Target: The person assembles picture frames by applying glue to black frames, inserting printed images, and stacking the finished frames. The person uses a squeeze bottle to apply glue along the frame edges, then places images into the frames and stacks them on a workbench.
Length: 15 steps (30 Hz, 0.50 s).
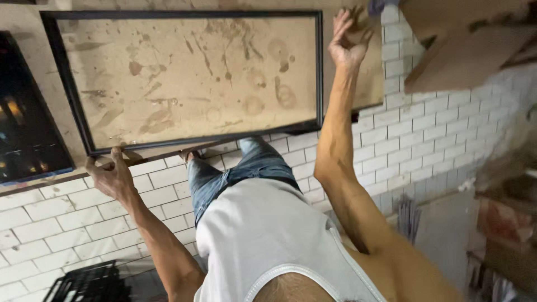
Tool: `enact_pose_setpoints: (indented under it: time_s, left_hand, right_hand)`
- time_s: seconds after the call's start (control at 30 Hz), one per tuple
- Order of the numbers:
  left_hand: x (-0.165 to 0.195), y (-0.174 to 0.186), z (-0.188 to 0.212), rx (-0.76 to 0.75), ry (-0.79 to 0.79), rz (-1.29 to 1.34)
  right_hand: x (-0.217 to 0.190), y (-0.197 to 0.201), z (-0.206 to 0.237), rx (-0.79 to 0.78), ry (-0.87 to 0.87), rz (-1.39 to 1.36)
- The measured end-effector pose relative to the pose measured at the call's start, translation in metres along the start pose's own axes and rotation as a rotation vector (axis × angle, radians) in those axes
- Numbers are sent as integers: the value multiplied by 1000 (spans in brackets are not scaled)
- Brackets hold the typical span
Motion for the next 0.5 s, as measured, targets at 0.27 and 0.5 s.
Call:
enact_pose_setpoints:
  time_s: [0.27,0.5]
  left_hand:
    - [14,-13,-6,105,-86,36]
    - [10,-22,5,94,-139,259]
  right_hand:
    - [-34,-21,-32,-170,267,471]
    - [-25,-112,57,-878,442,1508]
Point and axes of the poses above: each hand's wrist, its own z-axis away from the middle knuckle, its own y-axis out of the back of the hand, x = y × z, the point moved 1 cm from there along -z, towards the middle knuckle
